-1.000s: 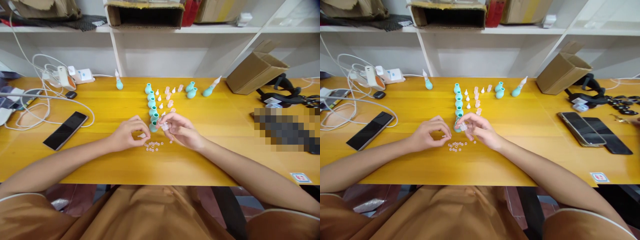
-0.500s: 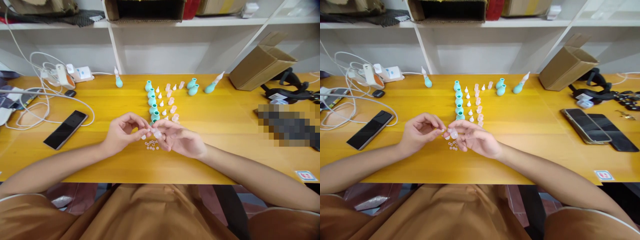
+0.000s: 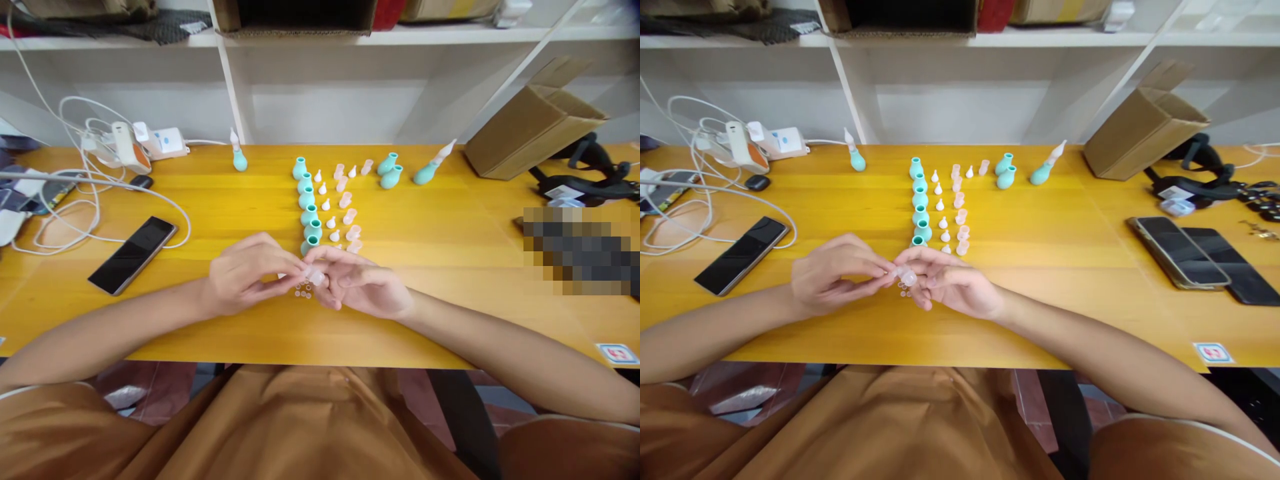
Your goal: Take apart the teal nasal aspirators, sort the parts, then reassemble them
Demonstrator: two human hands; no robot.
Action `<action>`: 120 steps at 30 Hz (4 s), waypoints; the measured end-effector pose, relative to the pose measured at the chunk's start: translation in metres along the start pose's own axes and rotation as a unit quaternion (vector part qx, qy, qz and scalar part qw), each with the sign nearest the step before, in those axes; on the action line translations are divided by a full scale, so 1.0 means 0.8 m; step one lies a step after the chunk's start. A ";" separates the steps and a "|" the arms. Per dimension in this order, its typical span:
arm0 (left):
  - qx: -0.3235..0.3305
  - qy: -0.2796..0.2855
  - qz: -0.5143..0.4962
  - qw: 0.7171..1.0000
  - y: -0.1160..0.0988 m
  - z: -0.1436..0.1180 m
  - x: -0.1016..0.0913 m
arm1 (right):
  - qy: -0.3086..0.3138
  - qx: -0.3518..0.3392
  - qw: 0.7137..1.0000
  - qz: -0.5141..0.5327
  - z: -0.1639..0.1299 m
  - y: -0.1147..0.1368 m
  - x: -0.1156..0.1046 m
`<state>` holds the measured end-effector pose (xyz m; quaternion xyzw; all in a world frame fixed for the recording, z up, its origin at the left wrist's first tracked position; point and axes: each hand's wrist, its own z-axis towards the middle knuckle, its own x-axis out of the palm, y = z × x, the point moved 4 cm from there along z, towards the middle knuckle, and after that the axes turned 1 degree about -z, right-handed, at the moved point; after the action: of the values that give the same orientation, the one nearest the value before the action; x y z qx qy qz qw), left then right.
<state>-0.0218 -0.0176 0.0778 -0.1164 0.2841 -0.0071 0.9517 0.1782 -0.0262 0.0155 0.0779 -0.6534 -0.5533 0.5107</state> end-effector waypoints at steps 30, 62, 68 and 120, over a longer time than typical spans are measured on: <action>-0.016 0.018 0.059 0.998 0.013 -0.005 0.000 | 0.001 0.000 1.000 -0.026 0.003 -0.001 -0.004; -0.135 0.108 -0.026 0.985 0.035 0.001 0.003 | -0.008 0.010 0.998 -0.054 0.001 -0.010 -0.008; -0.095 0.097 -0.008 0.991 0.034 0.000 0.002 | -0.001 0.000 0.999 -0.053 -0.001 -0.011 -0.009; -0.024 0.125 0.040 0.991 0.024 0.002 0.001 | 0.008 -0.020 0.998 -0.059 -0.001 -0.007 -0.005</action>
<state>-0.0209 0.0018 0.0743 -0.1256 0.4051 0.0232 0.9053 0.1780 -0.0261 0.0087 0.1108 -0.6328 -0.5946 0.4835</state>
